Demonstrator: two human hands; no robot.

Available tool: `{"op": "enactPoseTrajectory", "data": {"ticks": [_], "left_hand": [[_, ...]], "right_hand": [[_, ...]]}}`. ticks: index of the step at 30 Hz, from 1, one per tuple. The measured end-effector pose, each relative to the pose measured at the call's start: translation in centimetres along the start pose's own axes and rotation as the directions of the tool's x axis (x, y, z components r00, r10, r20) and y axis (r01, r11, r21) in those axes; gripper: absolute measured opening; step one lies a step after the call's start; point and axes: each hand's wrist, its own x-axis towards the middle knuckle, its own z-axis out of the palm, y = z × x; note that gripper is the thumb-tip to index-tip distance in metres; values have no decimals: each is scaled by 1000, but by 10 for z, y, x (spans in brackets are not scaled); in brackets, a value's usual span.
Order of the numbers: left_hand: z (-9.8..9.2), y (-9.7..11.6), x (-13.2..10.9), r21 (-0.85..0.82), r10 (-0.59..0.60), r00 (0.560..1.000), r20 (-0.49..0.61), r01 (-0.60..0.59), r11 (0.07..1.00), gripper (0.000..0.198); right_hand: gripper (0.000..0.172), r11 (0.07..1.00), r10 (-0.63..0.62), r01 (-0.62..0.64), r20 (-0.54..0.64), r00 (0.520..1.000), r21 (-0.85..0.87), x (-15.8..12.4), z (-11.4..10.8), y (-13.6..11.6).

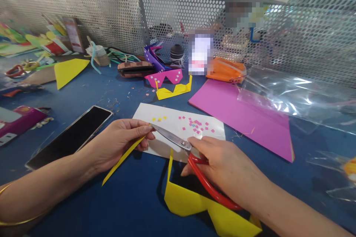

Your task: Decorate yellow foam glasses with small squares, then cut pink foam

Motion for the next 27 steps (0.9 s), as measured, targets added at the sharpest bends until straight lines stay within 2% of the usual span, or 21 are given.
{"op": "enactPoseTrajectory", "data": {"ticks": [6, 9, 12, 14, 27], "left_hand": [[-3, 6, -2, 50, -3, 1000, -15, 3, 999, 16], [-6, 8, -3, 31, 22, 1000, -22, -21, 999, 10], [-7, 9, -4, 20, 59, 998, -19, -59, 998, 15], [-6, 8, -5, 22, 59, 998, -10, -59, 998, 17], [1, 6, -3, -98, 48, 999, -20, -50, 994, 1]], "right_hand": [[16, 999, 40, -39, -47, 998, 27, 1, -10, -3], [30, 998, 54, -57, -104, 993, -32, 2, -13, -2], [49, 994, 79, -87, -117, 990, -62, 2, -12, 0], [55, 993, 89, -98, -113, 990, -73, 2, -11, 0], [50, 995, 42, -51, -100, 994, -86, 0, -3, 4]]}}
